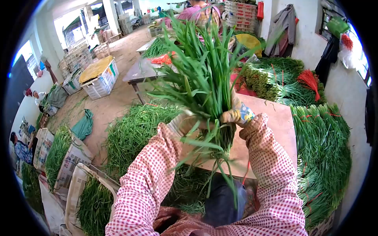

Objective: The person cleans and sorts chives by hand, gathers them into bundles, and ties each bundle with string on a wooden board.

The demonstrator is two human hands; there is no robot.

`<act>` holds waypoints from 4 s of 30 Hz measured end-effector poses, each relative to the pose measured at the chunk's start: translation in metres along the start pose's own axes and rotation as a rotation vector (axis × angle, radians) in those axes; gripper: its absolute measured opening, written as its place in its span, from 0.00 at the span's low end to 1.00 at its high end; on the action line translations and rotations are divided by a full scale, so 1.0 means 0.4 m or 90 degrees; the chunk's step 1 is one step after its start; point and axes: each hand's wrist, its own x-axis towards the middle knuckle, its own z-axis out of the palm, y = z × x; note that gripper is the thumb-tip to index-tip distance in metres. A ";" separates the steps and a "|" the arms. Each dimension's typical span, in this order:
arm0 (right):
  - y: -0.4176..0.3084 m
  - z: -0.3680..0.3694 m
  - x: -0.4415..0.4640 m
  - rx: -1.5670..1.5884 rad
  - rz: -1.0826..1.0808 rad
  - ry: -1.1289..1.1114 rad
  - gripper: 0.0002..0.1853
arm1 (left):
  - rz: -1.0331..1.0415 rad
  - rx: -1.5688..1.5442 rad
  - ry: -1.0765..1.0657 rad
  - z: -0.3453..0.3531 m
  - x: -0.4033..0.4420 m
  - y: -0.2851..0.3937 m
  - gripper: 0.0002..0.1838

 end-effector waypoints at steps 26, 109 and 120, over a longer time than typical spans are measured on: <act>-0.193 0.322 -0.020 -0.190 -0.061 -0.046 0.24 | -0.330 1.073 0.179 0.474 -0.399 0.372 0.47; 0.009 0.448 -0.626 -0.157 0.418 -0.364 0.21 | -0.364 0.294 0.392 0.623 -0.989 -0.087 0.38; -0.112 0.432 -0.423 -0.413 0.347 -0.544 0.31 | -0.314 0.643 0.208 0.632 -0.900 -0.072 0.29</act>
